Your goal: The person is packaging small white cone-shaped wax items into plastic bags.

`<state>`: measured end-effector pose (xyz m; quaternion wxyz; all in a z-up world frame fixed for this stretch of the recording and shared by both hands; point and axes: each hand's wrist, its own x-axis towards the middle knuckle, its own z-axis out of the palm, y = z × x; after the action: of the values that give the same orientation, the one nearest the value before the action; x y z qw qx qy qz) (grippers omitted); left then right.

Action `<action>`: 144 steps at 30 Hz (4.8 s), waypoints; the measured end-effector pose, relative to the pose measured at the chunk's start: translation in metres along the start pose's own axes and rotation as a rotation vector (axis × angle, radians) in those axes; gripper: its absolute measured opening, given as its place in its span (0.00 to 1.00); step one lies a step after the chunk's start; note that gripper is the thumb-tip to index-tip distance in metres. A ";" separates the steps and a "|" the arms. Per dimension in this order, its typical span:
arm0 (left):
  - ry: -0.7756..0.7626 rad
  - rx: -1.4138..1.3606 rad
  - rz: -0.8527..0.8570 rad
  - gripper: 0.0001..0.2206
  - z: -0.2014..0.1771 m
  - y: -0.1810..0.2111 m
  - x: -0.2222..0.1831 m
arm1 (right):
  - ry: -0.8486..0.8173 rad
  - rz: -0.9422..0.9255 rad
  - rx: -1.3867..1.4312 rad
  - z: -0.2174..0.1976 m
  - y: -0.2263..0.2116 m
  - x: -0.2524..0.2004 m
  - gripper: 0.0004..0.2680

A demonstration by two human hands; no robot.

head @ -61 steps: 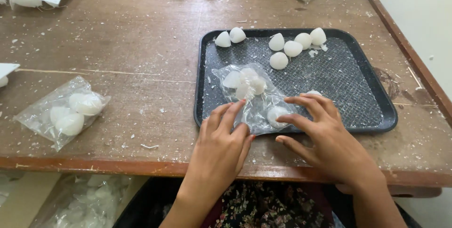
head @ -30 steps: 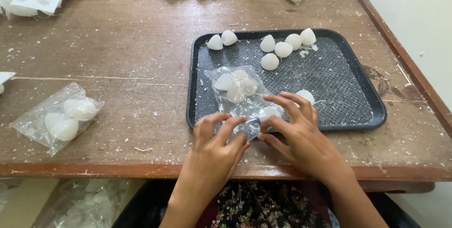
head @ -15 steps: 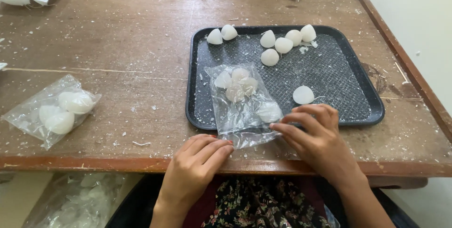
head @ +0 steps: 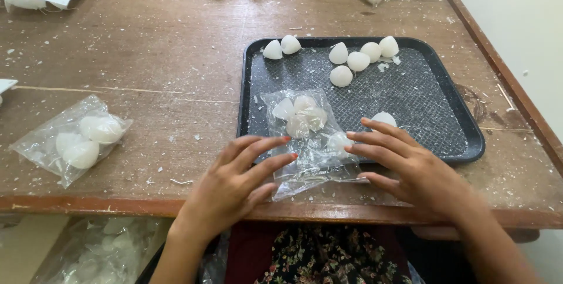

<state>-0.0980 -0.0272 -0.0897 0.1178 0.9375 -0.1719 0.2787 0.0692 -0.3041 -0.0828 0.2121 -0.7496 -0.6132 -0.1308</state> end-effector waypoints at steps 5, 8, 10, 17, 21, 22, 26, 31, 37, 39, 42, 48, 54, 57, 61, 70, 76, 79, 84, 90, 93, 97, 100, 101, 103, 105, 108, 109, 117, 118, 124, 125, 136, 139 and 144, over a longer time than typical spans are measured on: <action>0.014 -0.079 0.153 0.14 0.036 -0.023 0.002 | -0.076 -0.062 0.048 0.003 0.019 0.008 0.12; 0.020 -0.294 0.058 0.08 0.027 -0.018 0.000 | -0.092 0.021 0.194 0.006 0.022 0.002 0.09; 0.026 -0.408 -0.028 0.09 0.015 -0.008 0.000 | -0.105 0.108 0.291 0.007 0.017 -0.003 0.08; 0.025 -0.521 -0.294 0.07 0.011 0.005 -0.009 | -0.062 0.423 0.421 0.004 -0.015 -0.006 0.05; 0.072 -0.511 -0.413 0.07 0.010 0.014 -0.010 | -0.003 0.526 0.474 0.006 -0.021 -0.006 0.05; 0.069 -0.512 -0.413 0.07 0.009 0.016 -0.009 | -0.003 0.530 0.476 0.005 -0.021 -0.005 0.05; -0.038 -0.504 -0.583 0.07 0.004 0.022 -0.004 | -0.052 0.412 0.433 0.002 -0.017 -0.002 0.08; -0.056 -0.479 -0.594 0.07 0.003 0.021 -0.002 | -0.049 0.370 0.393 0.008 -0.011 -0.006 0.06; -0.078 -0.512 -0.681 0.08 0.006 0.019 -0.002 | -0.035 0.670 0.438 0.012 -0.016 -0.004 0.07; -0.162 -0.485 -0.849 0.09 0.002 0.021 0.006 | -0.025 0.767 0.486 0.012 -0.020 0.002 0.09; -0.264 -0.449 -0.926 0.08 0.017 0.015 -0.002 | -0.065 0.955 0.501 0.014 -0.020 0.007 0.14; -0.257 -0.418 -1.111 0.20 0.006 0.022 0.018 | -0.041 1.027 0.347 0.018 -0.024 0.014 0.16; -0.213 -0.357 -1.065 0.16 0.010 0.022 0.017 | -0.029 1.077 0.256 0.022 -0.034 0.027 0.13; -0.155 -0.389 -1.052 0.16 0.010 0.024 0.016 | 0.021 1.081 0.240 0.018 -0.045 0.033 0.12; -0.138 -0.340 -1.026 0.14 0.006 0.027 0.018 | 0.129 0.999 0.129 0.026 -0.044 0.019 0.15; -0.009 -0.281 -1.052 0.13 0.021 0.022 -0.003 | 0.247 0.601 0.102 0.031 -0.041 -0.008 0.08; 0.360 -0.107 -0.290 0.23 0.023 0.032 -0.015 | 0.171 0.294 -0.015 0.015 -0.042 0.004 0.17; 0.154 -0.029 -0.137 0.23 0.027 0.046 0.001 | 0.095 0.178 -0.109 0.017 -0.036 0.012 0.15; 0.157 -0.084 -0.108 0.16 0.041 0.037 0.016 | 0.100 0.124 -0.105 0.013 -0.027 0.022 0.11; 0.150 -0.074 -0.093 0.13 0.034 0.025 0.020 | 0.170 0.183 -0.028 0.019 -0.023 0.021 0.10; 0.187 -0.067 -0.088 0.13 0.034 0.028 0.025 | 0.179 0.095 -0.066 0.020 -0.037 0.037 0.10; 0.148 -0.069 -0.087 0.12 0.041 0.028 0.019 | 0.147 0.035 -0.080 0.034 -0.032 0.032 0.09; 0.132 -0.130 -0.123 0.13 0.037 0.024 0.009 | 0.130 0.058 -0.029 0.040 -0.027 0.023 0.08; 0.122 -0.133 -0.131 0.12 0.034 0.023 0.006 | 0.139 0.086 0.001 0.038 -0.026 0.020 0.09; 0.114 -0.134 -0.141 0.12 0.031 0.022 0.000 | 0.146 0.113 0.031 0.038 -0.027 0.014 0.10; 0.133 -0.110 -0.124 0.13 0.029 0.021 -0.004 | 0.172 0.161 0.060 0.038 -0.028 0.008 0.11; 0.174 -0.075 -0.091 0.12 0.027 0.022 -0.005 | 0.208 0.181 0.041 0.035 -0.031 0.007 0.11; 0.177 -0.075 -0.091 0.12 0.027 0.020 -0.007 | 0.208 0.179 0.039 0.033 -0.033 0.007 0.11; 0.336 -0.058 -0.226 0.06 0.022 0.017 -0.017 | 0.405 0.354 0.062 0.032 -0.042 0.006 0.08; 0.336 -0.056 -0.229 0.06 0.022 0.016 -0.018 | 0.404 0.351 0.064 0.033 -0.043 0.005 0.08; 0.400 -0.083 -0.377 0.07 0.027 0.015 -0.017 | 0.361 0.493 0.175 0.031 -0.048 0.000 0.09; 0.347 -0.136 -0.453 0.08 0.026 0.014 -0.017 | 0.371 0.537 0.136 0.031 -0.050 0.000 0.09; 0.479 -0.246 -0.568 0.15 -0.027 -0.088 0.009 | 0.371 0.458 -0.085 0.039 -0.030 -0.016 0.07; 0.526 -0.416 -0.562 0.12 -0.064 -0.120 0.021 | 0.301 0.393 -0.192 0.040 -0.033 -0.015 0.05; 0.618 -0.134 -0.776 0.09 -0.109 -0.173 -0.006 | 0.350 0.447 -0.147 0.041 -0.036 -0.013 0.04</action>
<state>-0.0883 0.1667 -0.0262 0.3181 0.7963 0.2149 0.4675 0.0287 -0.2905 -0.1186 0.2834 -0.8455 -0.3758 -0.2522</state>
